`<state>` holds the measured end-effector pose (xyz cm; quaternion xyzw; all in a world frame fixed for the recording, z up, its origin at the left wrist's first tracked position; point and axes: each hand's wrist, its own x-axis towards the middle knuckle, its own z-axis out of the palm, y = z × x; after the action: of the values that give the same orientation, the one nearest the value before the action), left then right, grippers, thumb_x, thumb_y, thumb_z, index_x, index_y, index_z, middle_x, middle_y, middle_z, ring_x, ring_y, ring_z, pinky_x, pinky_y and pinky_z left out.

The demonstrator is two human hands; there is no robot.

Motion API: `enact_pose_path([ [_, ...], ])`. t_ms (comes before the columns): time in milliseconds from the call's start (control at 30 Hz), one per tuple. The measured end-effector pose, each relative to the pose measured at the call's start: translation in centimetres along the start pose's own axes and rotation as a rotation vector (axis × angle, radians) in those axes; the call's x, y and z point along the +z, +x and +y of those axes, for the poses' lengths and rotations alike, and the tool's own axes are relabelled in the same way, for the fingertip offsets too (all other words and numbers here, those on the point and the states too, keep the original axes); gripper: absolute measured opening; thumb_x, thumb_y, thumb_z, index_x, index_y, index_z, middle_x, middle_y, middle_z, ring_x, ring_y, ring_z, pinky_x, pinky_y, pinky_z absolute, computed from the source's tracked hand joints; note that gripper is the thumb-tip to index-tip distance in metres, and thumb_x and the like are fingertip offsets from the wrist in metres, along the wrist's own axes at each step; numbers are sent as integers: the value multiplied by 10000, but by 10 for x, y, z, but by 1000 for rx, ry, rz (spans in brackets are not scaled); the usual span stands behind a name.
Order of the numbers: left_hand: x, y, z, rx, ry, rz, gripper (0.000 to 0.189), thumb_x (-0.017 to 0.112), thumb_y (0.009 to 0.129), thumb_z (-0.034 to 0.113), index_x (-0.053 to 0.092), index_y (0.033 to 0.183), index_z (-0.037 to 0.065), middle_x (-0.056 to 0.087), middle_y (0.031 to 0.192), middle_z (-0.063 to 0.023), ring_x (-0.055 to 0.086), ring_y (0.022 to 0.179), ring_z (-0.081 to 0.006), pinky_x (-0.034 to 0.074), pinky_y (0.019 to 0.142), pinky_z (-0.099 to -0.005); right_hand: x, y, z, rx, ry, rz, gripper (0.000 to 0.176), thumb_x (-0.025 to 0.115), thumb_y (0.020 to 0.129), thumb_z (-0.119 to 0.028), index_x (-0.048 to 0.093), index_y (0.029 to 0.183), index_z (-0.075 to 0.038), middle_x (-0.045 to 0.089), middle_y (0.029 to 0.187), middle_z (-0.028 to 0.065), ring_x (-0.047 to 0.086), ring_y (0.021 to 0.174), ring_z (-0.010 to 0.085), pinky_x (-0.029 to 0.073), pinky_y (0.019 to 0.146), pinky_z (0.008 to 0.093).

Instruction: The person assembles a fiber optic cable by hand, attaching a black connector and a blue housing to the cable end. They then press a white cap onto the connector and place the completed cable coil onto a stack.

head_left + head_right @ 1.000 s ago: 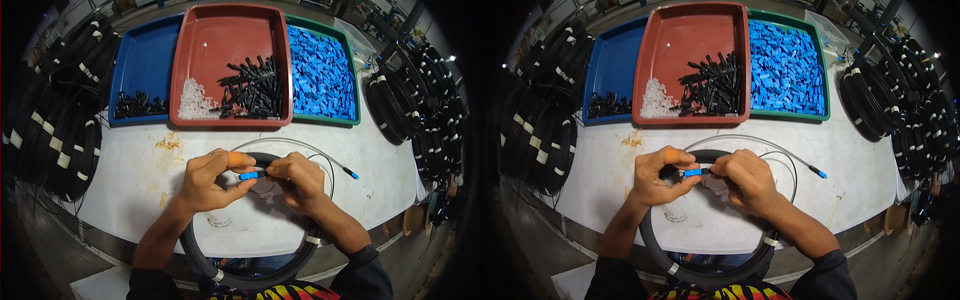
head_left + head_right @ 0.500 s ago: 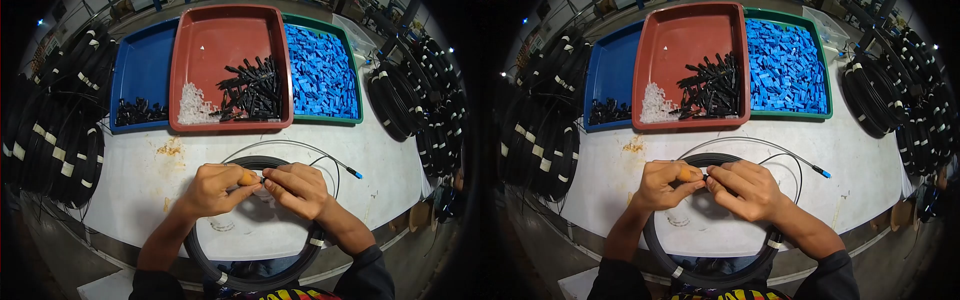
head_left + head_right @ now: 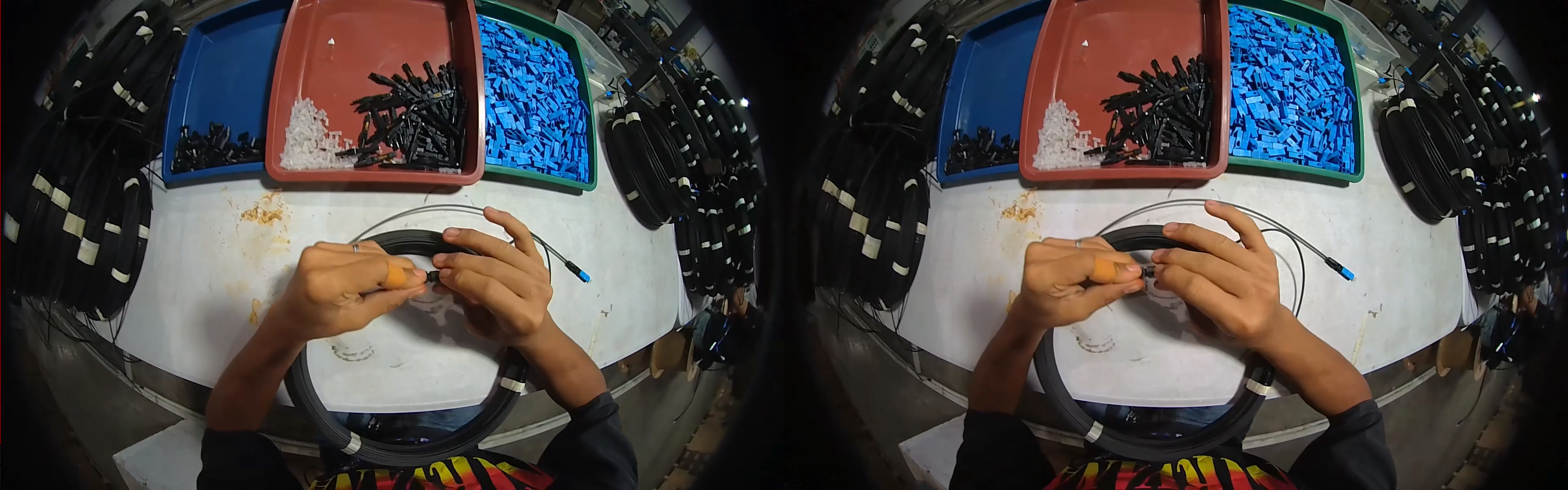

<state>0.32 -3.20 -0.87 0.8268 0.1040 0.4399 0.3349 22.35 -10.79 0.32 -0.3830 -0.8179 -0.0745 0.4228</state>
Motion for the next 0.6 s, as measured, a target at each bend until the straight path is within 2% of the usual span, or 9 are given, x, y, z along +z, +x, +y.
enact_pose_path([
  [133,1,0,-3,-21,-28,-32,188,865,712,-71,748,858,-56,753,789,-169,751,697,-263,603,651,-328,4,1,-3,-67,3,33,102,773,752,-29,695,818,-40,749,866,92,747,877,250,567,890,473],
  [167,1,-1,-4,3,-27,-39,184,862,714,-72,747,856,-57,754,793,-174,750,695,-263,601,649,-325,6,3,-3,-51,64,55,105,746,750,23,702,830,-28,734,840,123,742,831,260,587,826,443],
  [200,1,0,-5,33,-22,-46,179,859,716,-74,747,855,-59,754,796,-179,748,693,-263,599,647,-321,7,0,-2,-52,62,60,105,746,750,23,702,830,-28,734,840,123,742,831,260,587,826,443],
  [267,0,1,-6,57,-15,-58,180,854,716,-79,751,862,-61,755,797,-179,750,699,-259,599,644,-313,10,-9,0,359,527,-19,129,713,735,63,702,845,-4,717,826,149,733,799,285,586,834,448],
  [333,-2,2,-3,-42,-29,-60,148,851,746,-15,757,860,-18,777,870,-144,768,774,-244,619,700,-300,7,-4,0,277,422,-26,148,692,719,73,702,853,13,706,818,170,729,800,306,587,829,443],
  [433,-4,0,1,-103,-96,-74,149,847,754,-15,752,869,-29,779,879,-147,771,784,-239,620,703,-297,6,1,1,-83,143,90,155,740,709,4,703,857,33,712,835,159,731,824,308,590,832,447],
  [533,-2,1,1,-132,-156,-84,147,844,764,-10,746,870,-35,777,873,-148,768,773,-239,615,687,-301,1,4,-6,-196,2,43,169,756,701,-20,700,849,39,712,839,154,730,832,308,594,834,452],
  [567,-2,1,-1,-90,-101,-80,143,845,765,-8,745,864,-31,776,871,-144,764,761,-238,611,676,-301,1,6,-9,-112,49,16,146,746,703,6,691,837,28,714,854,159,730,843,305,591,850,462],
  [600,-1,1,-2,-46,-47,-74,140,845,765,-7,744,859,-26,776,868,-141,761,749,-237,607,664,-300,2,5,-8,-115,44,17,146,746,703,6,691,837,28,714,854,159,730,843,305,591,850,462],
])
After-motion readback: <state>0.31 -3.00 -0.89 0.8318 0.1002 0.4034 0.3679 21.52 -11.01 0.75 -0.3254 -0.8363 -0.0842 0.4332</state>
